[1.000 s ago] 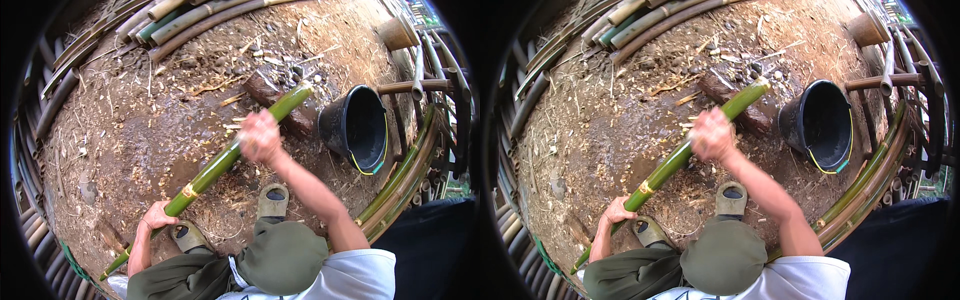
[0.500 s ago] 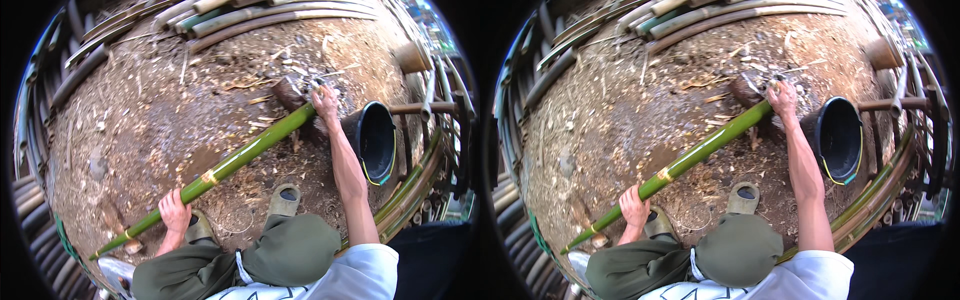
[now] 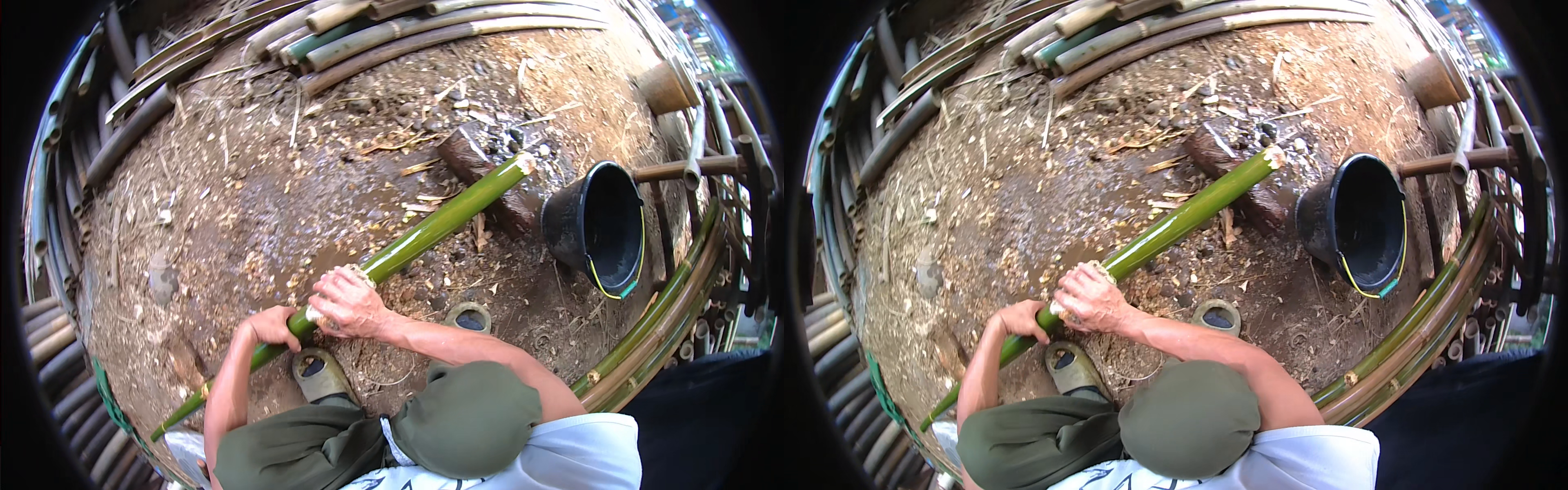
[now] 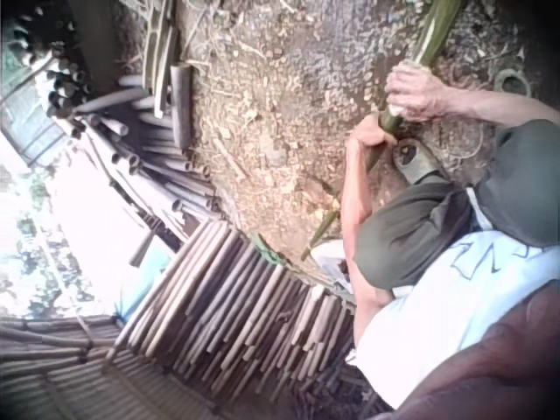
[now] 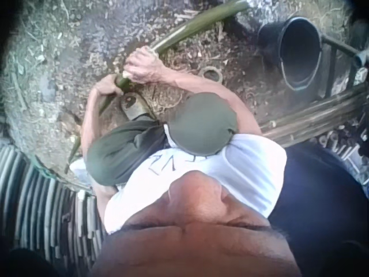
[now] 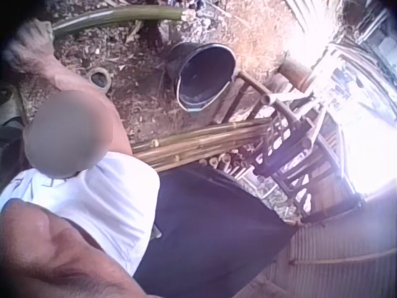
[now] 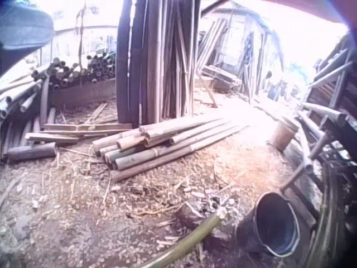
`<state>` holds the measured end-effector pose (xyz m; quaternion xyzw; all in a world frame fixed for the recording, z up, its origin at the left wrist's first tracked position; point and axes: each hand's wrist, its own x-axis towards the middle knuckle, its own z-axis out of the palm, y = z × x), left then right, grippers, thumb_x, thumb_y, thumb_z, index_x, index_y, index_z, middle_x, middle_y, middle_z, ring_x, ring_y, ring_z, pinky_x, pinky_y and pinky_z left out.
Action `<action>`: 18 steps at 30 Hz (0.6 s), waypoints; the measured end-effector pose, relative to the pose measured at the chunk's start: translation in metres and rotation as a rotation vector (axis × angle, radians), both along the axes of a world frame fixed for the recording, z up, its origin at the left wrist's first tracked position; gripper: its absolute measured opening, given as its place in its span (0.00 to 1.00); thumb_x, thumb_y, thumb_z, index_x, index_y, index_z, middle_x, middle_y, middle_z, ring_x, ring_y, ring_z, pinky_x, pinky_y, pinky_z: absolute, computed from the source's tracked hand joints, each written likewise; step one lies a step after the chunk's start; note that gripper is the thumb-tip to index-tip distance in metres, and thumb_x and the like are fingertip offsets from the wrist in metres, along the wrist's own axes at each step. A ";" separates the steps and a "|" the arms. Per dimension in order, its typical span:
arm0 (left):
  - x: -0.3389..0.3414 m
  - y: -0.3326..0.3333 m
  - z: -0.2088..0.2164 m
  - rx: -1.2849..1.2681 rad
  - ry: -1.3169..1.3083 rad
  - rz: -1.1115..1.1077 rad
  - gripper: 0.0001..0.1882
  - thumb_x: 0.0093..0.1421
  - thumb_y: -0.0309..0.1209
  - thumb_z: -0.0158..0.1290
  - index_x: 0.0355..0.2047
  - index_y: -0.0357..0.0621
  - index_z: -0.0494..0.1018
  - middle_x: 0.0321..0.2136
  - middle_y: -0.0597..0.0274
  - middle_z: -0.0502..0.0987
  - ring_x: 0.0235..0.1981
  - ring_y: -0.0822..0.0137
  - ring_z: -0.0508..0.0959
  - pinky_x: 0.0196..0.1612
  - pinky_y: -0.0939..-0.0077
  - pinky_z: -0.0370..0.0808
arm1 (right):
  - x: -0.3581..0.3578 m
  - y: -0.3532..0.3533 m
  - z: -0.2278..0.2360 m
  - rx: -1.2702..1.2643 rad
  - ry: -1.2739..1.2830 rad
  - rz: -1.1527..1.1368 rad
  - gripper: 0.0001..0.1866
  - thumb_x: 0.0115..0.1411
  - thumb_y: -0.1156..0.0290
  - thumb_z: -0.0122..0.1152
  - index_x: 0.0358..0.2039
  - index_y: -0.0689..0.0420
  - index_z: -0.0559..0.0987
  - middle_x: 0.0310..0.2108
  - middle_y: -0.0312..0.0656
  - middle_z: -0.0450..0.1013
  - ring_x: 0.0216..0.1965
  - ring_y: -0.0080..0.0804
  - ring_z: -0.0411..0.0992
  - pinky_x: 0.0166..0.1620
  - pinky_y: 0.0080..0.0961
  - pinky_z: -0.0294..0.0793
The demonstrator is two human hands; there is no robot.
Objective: The person sands long bamboo poles by hand using a piece of rough material, repeatedly rubbing it up and down the length of several poles while occasionally dipping the material into a bucket of water.
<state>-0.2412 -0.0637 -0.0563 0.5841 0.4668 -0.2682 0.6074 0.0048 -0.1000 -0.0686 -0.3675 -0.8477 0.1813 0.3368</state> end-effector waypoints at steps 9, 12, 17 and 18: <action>0.066 -0.079 0.012 1.178 0.125 0.139 0.24 0.49 0.32 0.64 0.46 0.46 0.72 0.36 0.56 0.77 0.36 0.52 0.79 0.40 0.58 0.76 | 0.281 0.118 -0.020 0.161 -0.107 -0.613 0.08 0.58 0.61 0.57 0.27 0.47 0.80 0.37 0.42 0.78 0.47 0.42 0.75 0.57 0.45 0.66; 0.061 -0.071 0.014 0.970 0.158 0.155 0.23 0.48 0.37 0.65 0.45 0.47 0.74 0.33 0.55 0.79 0.35 0.51 0.81 0.39 0.58 0.77 | 0.348 0.161 -0.001 0.100 -0.265 -0.681 0.13 0.58 0.60 0.61 0.32 0.57 0.82 0.40 0.49 0.78 0.49 0.49 0.74 0.61 0.44 0.65; 0.028 -0.014 -0.005 0.084 -0.134 0.249 0.20 0.48 0.34 0.67 0.41 0.41 0.78 0.30 0.51 0.83 0.28 0.58 0.83 0.34 0.62 0.80 | 0.290 0.131 -0.020 0.167 -0.366 -0.593 0.13 0.59 0.58 0.57 0.31 0.52 0.83 0.39 0.48 0.79 0.44 0.43 0.78 0.65 0.53 0.62; 0.015 -0.011 -0.017 -0.251 -0.214 0.381 0.18 0.50 0.30 0.67 0.40 0.39 0.78 0.30 0.54 0.83 0.26 0.63 0.83 0.32 0.66 0.80 | 0.239 0.112 -0.020 0.084 -0.288 -0.604 0.10 0.57 0.58 0.58 0.28 0.49 0.82 0.37 0.45 0.79 0.43 0.41 0.78 0.64 0.52 0.63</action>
